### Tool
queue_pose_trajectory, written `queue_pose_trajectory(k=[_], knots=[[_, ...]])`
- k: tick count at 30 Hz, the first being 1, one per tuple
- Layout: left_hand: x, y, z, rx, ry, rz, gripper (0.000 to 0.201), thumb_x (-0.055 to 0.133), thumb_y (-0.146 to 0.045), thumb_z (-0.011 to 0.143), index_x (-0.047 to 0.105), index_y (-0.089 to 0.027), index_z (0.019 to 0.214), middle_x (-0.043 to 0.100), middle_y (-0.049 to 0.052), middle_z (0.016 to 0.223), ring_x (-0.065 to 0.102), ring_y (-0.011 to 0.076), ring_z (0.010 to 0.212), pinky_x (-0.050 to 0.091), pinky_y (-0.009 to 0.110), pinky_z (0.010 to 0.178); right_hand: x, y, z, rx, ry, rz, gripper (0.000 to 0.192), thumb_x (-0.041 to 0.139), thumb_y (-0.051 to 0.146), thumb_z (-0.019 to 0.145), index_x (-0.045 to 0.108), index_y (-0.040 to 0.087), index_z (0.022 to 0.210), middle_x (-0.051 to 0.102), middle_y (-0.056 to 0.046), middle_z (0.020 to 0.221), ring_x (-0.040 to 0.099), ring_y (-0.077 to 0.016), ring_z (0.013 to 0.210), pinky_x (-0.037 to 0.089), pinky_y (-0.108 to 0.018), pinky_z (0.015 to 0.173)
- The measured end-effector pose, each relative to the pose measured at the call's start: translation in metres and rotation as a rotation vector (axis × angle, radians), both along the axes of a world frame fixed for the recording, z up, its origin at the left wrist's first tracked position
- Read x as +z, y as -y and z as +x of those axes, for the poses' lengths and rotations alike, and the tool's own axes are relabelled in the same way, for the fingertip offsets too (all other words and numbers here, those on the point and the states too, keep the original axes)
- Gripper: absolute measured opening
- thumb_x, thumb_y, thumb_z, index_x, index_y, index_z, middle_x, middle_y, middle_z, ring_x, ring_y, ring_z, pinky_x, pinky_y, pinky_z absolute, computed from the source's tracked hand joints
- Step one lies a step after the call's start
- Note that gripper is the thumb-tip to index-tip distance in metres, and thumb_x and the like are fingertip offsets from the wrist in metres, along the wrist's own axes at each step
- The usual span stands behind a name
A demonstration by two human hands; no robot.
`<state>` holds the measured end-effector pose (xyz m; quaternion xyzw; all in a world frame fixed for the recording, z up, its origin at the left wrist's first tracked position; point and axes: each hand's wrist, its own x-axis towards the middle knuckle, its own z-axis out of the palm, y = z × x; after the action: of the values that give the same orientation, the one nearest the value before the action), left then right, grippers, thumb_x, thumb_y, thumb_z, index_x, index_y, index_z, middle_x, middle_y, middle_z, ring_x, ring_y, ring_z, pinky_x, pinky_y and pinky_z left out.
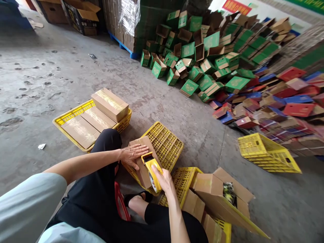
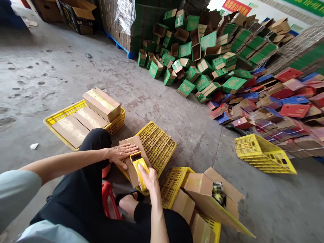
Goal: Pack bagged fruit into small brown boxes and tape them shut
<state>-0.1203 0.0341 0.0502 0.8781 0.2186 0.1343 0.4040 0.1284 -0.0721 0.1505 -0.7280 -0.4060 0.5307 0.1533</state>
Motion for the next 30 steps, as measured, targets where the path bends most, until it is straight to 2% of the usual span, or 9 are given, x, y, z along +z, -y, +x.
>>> queue_pose_trajectory(k=[4,8,13,17,22,27,30], knots=[[-0.001,-0.008,-0.001,-0.031,-0.034,-0.015,0.115,0.064,-0.086,0.079,0.030,-0.021,0.167,0.020,0.014,0.174,0.018,0.0400,0.161,0.005,0.049,0.131,0.000,0.014,0.009,0.010,-0.009,-0.036,0.054,0.067,0.073,0.082,0.065,0.019,0.081,0.068,-0.004,0.054,0.069,-0.0214,0.047,0.055,-0.027,0.044],[-0.004,-0.009,-0.003,-0.044,-0.048,0.027,0.119,0.064,-0.086,0.078,0.026,-0.019,0.168,0.018,0.016,0.174,0.015,0.0412,0.161,0.004,0.050,0.131,0.001,0.026,0.016,0.002,-0.005,-0.003,0.057,0.066,0.076,0.080,0.065,0.019,0.083,0.068,-0.003,0.054,0.070,-0.0222,0.049,0.054,-0.028,0.045],[0.001,0.003,0.006,-0.070,-0.120,0.100,0.121,0.063,-0.085,0.079,0.021,-0.017,0.169,0.011,0.016,0.175,0.009,0.0426,0.162,0.000,0.053,0.131,0.000,0.025,0.016,-0.011,-0.014,0.019,0.054,0.066,0.073,0.080,0.065,0.019,0.080,0.069,-0.003,0.056,0.069,-0.0209,0.049,0.053,-0.027,0.045],[0.004,0.015,0.017,-0.139,-0.108,0.164,0.114,0.060,-0.078,0.085,0.015,-0.018,0.170,0.014,0.014,0.175,0.013,0.0379,0.162,0.002,0.050,0.131,0.004,0.023,0.013,-0.023,0.017,0.000,0.051,0.066,0.069,0.082,0.067,0.018,0.080,0.068,-0.004,0.055,0.069,-0.0207,0.050,0.055,-0.027,0.046],[-0.001,0.012,0.018,-0.189,-0.142,0.228,0.111,0.055,-0.076,0.089,0.012,-0.012,0.170,0.014,0.019,0.175,0.016,0.0382,0.162,0.008,0.056,0.130,0.006,0.021,0.012,-0.004,0.024,-0.038,0.049,0.064,0.067,0.086,0.066,0.019,0.082,0.068,-0.002,0.056,0.069,-0.0192,0.050,0.055,-0.025,0.047],[-0.008,0.007,0.016,-0.189,-0.156,0.263,0.108,0.055,-0.075,0.090,0.016,-0.013,0.169,0.017,0.019,0.174,0.018,0.0361,0.162,0.010,0.053,0.130,0.001,0.033,0.024,0.004,-0.022,-0.043,0.051,0.070,0.068,0.082,0.067,0.017,0.093,0.069,-0.003,0.057,0.069,-0.0213,0.050,0.054,-0.026,0.047],[-0.010,0.006,0.016,-0.187,-0.163,0.263,0.109,0.055,-0.076,0.090,0.018,-0.012,0.169,0.016,0.019,0.174,0.018,0.0357,0.162,0.009,0.053,0.130,-0.001,0.042,0.029,0.006,-0.003,-0.017,0.055,0.070,0.071,0.080,0.067,0.017,0.092,0.070,-0.003,0.059,0.071,-0.0231,0.052,0.054,-0.027,0.045]])
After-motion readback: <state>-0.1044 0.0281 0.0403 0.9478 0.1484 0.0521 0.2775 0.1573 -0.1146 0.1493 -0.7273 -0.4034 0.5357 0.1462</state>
